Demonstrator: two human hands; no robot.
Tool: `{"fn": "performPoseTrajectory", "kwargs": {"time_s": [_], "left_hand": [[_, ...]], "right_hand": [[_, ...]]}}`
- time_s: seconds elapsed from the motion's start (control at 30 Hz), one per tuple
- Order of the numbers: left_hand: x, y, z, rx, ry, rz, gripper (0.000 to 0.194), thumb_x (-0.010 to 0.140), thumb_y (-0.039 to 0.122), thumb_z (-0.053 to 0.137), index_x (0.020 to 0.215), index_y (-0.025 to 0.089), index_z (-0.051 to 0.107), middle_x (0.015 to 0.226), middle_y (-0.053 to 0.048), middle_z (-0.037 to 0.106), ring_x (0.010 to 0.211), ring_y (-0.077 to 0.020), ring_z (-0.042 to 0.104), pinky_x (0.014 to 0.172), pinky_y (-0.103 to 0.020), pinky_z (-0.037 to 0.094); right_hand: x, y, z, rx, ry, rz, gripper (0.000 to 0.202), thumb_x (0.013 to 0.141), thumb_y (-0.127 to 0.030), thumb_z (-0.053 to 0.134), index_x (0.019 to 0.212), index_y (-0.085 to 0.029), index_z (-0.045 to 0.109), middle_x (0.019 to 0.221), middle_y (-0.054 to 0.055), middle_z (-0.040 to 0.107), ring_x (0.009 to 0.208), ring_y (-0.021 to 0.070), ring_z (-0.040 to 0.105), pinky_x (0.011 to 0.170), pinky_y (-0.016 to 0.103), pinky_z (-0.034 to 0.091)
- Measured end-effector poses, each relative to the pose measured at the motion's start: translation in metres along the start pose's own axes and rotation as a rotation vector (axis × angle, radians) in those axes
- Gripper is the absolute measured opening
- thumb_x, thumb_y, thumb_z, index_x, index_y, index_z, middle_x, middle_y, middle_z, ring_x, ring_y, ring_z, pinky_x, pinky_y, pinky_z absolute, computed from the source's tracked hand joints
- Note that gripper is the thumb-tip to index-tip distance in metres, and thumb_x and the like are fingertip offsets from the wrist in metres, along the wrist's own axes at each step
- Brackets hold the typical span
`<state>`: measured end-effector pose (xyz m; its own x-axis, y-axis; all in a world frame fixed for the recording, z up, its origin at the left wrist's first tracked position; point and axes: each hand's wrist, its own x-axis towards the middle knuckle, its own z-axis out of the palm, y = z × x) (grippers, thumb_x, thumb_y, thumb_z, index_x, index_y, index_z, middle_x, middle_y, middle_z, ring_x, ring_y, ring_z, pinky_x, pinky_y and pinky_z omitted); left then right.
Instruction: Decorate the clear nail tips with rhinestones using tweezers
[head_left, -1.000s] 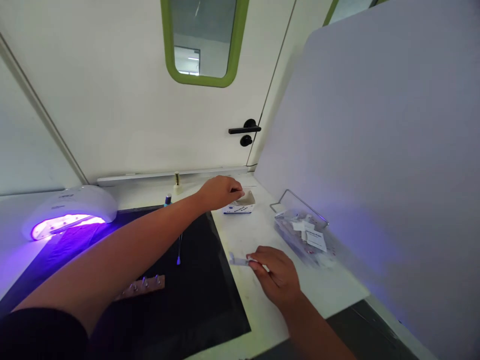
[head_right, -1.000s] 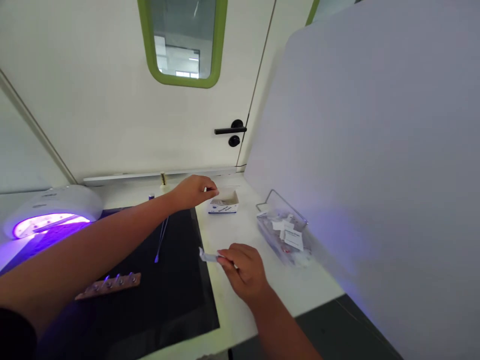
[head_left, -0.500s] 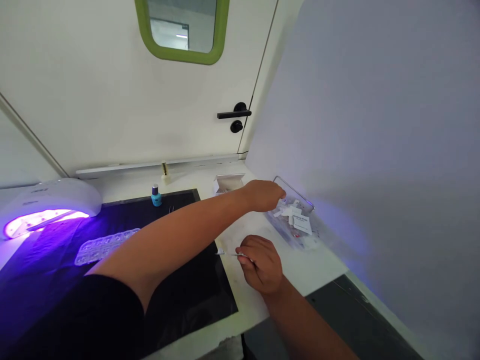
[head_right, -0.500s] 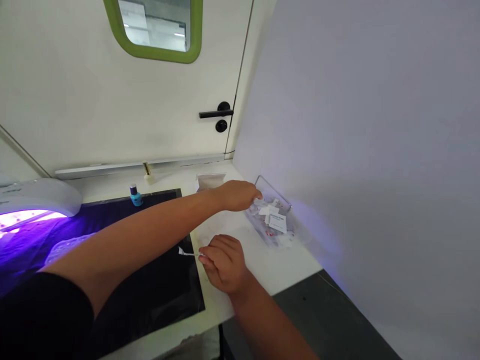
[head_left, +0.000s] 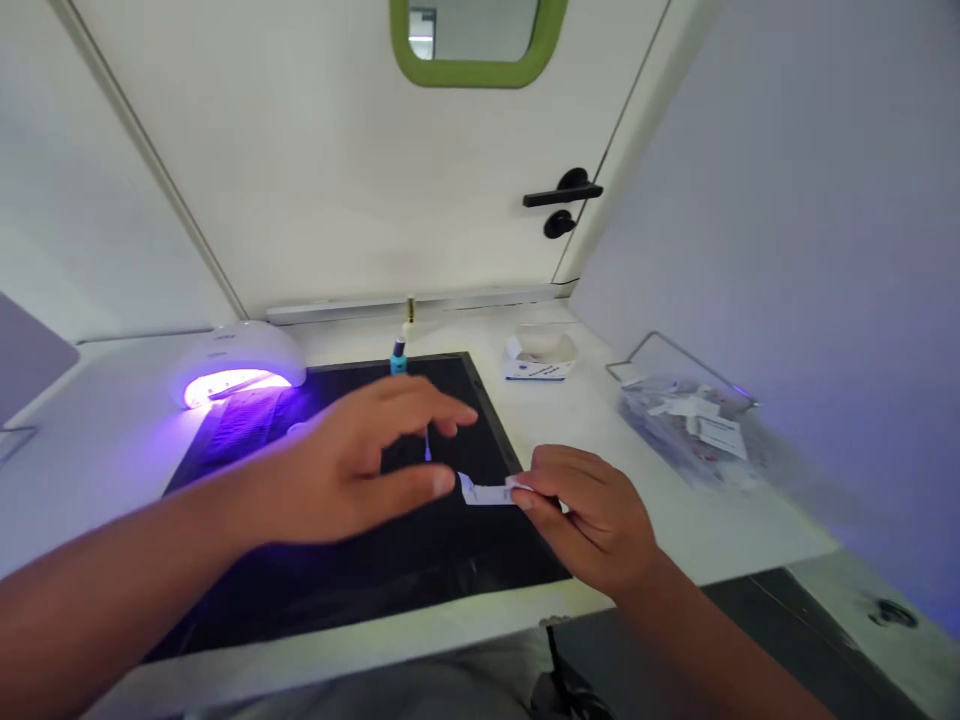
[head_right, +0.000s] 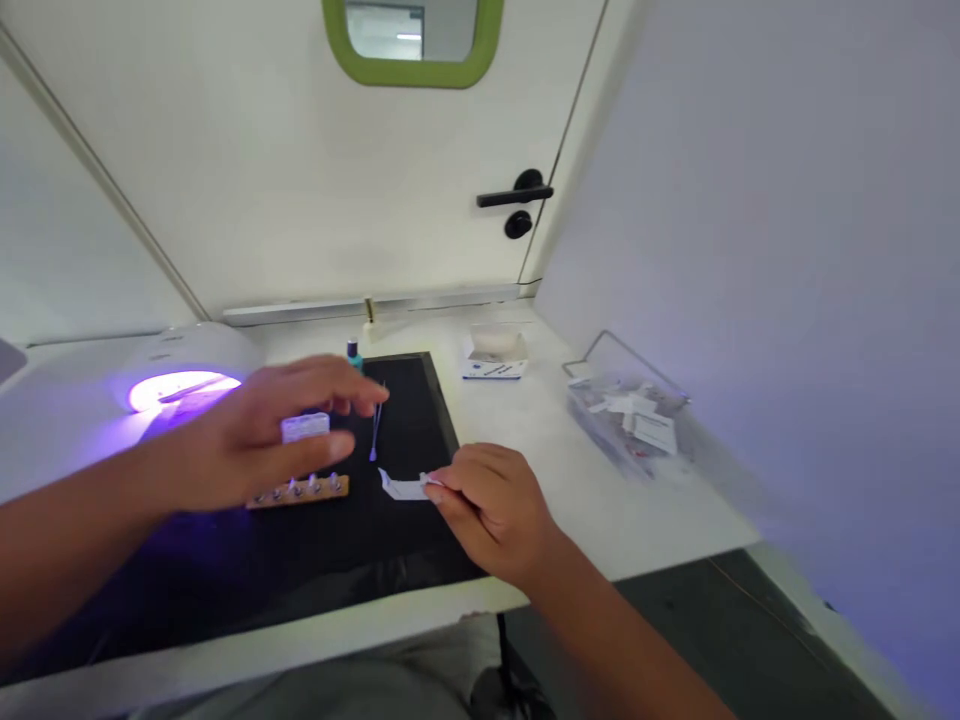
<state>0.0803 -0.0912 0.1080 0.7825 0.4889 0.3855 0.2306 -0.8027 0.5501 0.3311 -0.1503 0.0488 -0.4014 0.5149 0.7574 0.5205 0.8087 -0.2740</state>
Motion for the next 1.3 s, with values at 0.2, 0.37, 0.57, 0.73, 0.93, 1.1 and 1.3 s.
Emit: {"fn": "performPoseTrajectory", "kwargs": {"time_s": [0.2, 0.37, 0.57, 0.73, 0.93, 1.1, 1.3], "left_hand": [[-0.068, 0.012, 0.019, -0.127, 0.222, -0.065, 0.029, 0.089, 0.017, 0.062, 0.118, 0.017, 0.059, 0.092, -0.003, 0.066, 0.082, -0.0108, 0.062, 0.074, -0.022, 0.055], [-0.084, -0.009, 0.019, -0.070, 0.459, -0.070, 0.024, 0.091, 0.014, 0.061, 0.114, 0.018, 0.060, 0.081, 0.000, 0.063, 0.073, -0.0089, 0.059, 0.066, -0.020, 0.051], [-0.099, -0.025, 0.018, -0.026, 0.487, -0.099, 0.024, 0.091, 0.013, 0.061, 0.113, 0.020, 0.060, 0.081, 0.000, 0.062, 0.070, -0.0101, 0.058, 0.060, -0.021, 0.048], [-0.103, -0.028, 0.017, -0.025, 0.371, -0.070, 0.024, 0.092, 0.006, 0.054, 0.110, 0.019, 0.061, 0.083, -0.001, 0.058, 0.070, -0.0088, 0.055, 0.063, -0.021, 0.047], [-0.101, -0.030, 0.021, -0.060, 0.347, -0.152, 0.026, 0.090, 0.006, 0.055, 0.112, 0.018, 0.059, 0.085, -0.003, 0.060, 0.071, -0.0102, 0.056, 0.062, -0.022, 0.048], [-0.104, -0.032, 0.028, -0.019, 0.327, -0.137, 0.027, 0.090, 0.003, 0.052, 0.113, 0.017, 0.059, 0.085, -0.003, 0.058, 0.069, -0.0090, 0.054, 0.061, -0.021, 0.046], [-0.109, -0.032, 0.030, 0.042, 0.277, -0.107, 0.038, 0.088, -0.001, 0.046, 0.118, 0.020, 0.057, 0.085, -0.002, 0.054, 0.067, -0.0084, 0.051, 0.058, -0.020, 0.046]], "right_hand": [[0.042, -0.025, 0.036, 0.152, -0.081, -0.042, 0.011, 0.092, -0.015, 0.060, 0.082, -0.017, 0.065, 0.058, -0.003, 0.050, 0.054, 0.0093, 0.042, 0.049, 0.023, 0.032], [0.063, -0.020, 0.065, 0.304, -0.115, -0.024, 0.018, 0.095, -0.027, 0.059, 0.087, -0.016, 0.070, 0.057, -0.004, 0.048, 0.050, 0.0072, 0.046, 0.047, 0.020, 0.034], [0.079, -0.013, 0.085, 0.359, -0.199, 0.029, 0.027, 0.095, -0.031, 0.058, 0.079, -0.015, 0.073, 0.055, -0.004, 0.052, 0.049, 0.0064, 0.048, 0.046, 0.019, 0.035], [0.076, -0.011, 0.094, 0.364, -0.254, 0.117, 0.029, 0.095, -0.030, 0.058, 0.074, -0.016, 0.070, 0.055, -0.004, 0.053, 0.047, 0.0058, 0.045, 0.045, 0.019, 0.032], [0.065, -0.006, 0.100, 0.386, -0.257, 0.200, 0.025, 0.092, -0.028, 0.062, 0.071, -0.015, 0.068, 0.054, -0.005, 0.052, 0.047, 0.0056, 0.043, 0.046, 0.019, 0.032], [0.059, -0.007, 0.102, 0.412, -0.280, 0.264, 0.025, 0.089, -0.026, 0.064, 0.067, -0.016, 0.064, 0.052, -0.005, 0.053, 0.044, 0.0050, 0.042, 0.045, 0.019, 0.031], [0.056, -0.010, 0.101, 0.441, -0.310, 0.338, 0.025, 0.088, -0.025, 0.065, 0.065, -0.016, 0.064, 0.051, -0.005, 0.055, 0.043, 0.0049, 0.044, 0.044, 0.018, 0.032]]}}
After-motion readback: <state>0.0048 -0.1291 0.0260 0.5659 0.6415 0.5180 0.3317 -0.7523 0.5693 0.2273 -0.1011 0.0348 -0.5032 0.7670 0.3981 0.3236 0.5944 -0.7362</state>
